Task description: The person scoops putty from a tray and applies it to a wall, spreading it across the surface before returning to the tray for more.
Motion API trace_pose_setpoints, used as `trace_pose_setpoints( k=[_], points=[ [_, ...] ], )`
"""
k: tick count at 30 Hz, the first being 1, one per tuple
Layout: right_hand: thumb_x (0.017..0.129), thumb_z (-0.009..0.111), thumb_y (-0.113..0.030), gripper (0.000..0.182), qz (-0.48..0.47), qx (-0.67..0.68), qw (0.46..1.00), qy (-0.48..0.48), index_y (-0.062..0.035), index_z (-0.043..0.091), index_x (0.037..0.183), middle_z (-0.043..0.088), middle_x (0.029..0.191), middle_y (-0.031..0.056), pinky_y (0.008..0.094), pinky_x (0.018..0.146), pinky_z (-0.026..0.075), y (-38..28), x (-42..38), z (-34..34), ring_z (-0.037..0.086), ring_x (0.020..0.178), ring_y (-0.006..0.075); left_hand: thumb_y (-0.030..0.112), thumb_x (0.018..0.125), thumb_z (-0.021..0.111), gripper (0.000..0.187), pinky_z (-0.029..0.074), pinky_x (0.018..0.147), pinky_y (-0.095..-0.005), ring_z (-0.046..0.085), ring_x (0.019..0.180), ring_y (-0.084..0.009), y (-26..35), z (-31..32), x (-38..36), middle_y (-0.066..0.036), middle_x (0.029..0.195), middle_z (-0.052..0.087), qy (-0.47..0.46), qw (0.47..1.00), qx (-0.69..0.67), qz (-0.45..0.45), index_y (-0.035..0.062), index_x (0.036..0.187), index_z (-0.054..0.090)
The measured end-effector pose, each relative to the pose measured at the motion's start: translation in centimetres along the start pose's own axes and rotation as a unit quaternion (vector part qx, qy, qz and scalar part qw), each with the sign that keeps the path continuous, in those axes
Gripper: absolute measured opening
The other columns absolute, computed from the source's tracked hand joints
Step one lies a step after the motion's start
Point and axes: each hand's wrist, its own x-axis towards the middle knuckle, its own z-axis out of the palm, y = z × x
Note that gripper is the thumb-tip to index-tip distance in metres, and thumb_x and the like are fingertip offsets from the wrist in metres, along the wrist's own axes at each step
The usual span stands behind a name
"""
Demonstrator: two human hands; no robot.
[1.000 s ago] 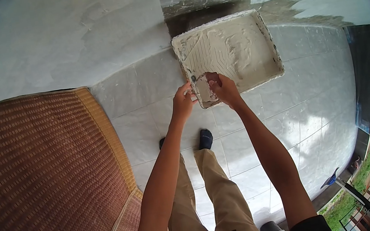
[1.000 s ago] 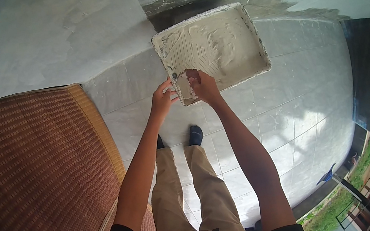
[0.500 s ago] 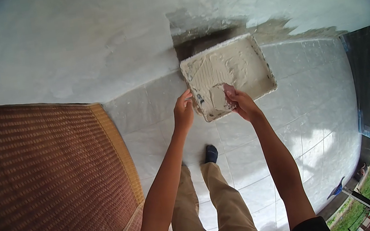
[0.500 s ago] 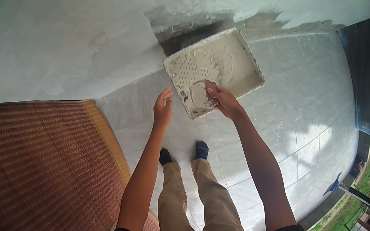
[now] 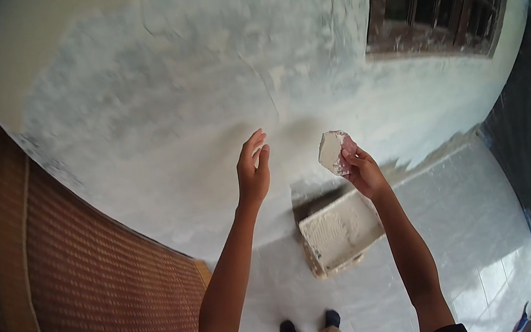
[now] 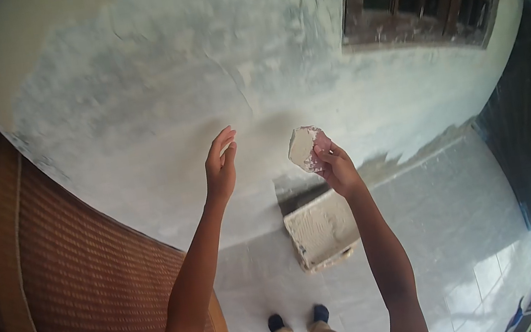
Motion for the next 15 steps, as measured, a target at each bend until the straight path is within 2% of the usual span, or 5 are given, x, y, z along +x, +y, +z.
trace_pose_setpoints(
  k=[1,7,12,13,15],
  points=[
    [0.097,0.054,-0.012,0.033,-0.011,-0.007,1.000,0.014,-0.0040,0.051,0.129,0.061,0.120,0.0057,0.0349,0.091,0.052,-2.1,0.3,2.2,0.062,0.105,0.0170,0.013,0.098,0.050,0.037,0.040,0.106,-0.0395,0.051,0.125,-0.0229,2.1,-0.9,1.4,-0.013,0.131,0.056,0.004,1.000,-0.004,0.028,0.0059,0.134,0.049],
    [0.096,0.051,-0.010,0.039,-0.104,-0.001,0.993,-0.052,-0.0049,0.049,0.135,0.060,0.121,0.0039,0.0329,0.091,0.050,-12.4,2.0,12.0,0.059,0.106,0.0142,0.015,0.098,0.051,0.038,0.038,0.107,-0.0404,0.048,0.128,-0.0241,12.2,-6.3,8.1,-0.012,0.135,0.052,0.046,0.983,0.065,0.168,0.0060,0.135,0.048],
    [0.096,0.053,-0.013,0.038,-0.206,-0.055,0.977,-0.008,-0.0057,0.052,0.134,0.059,0.119,0.0014,0.0299,0.092,0.047,-18.4,1.8,18.0,0.057,0.104,0.0117,0.019,0.098,0.051,0.045,0.033,0.109,-0.0436,0.040,0.133,-0.0303,16.6,-8.3,11.5,-0.014,0.142,0.043,0.106,0.933,0.192,0.285,0.0076,0.141,0.040],
    [0.096,0.054,-0.013,0.037,-0.223,-0.080,0.971,-0.010,-0.0060,0.054,0.133,0.061,0.118,0.0016,0.0286,0.092,0.047,-19.4,2.0,18.6,0.058,0.104,0.0114,0.016,0.097,0.051,0.049,0.028,0.113,-0.0436,0.035,0.136,-0.0310,17.1,-8.5,12.1,-0.015,0.145,0.037,0.105,0.933,0.191,0.286,0.0079,0.143,0.036],
    [0.096,0.054,-0.013,0.037,-0.269,-0.115,0.956,-0.029,-0.0065,0.055,0.133,0.062,0.118,0.0018,0.0283,0.092,0.046,-21.2,2.1,20.5,0.059,0.105,0.0113,0.016,0.097,0.051,0.051,0.028,0.113,-0.0440,0.033,0.137,-0.0314,17.7,-8.5,13.3,-0.015,0.146,0.035,0.121,0.923,0.208,0.299,0.0074,0.144,0.034]
  ],
)
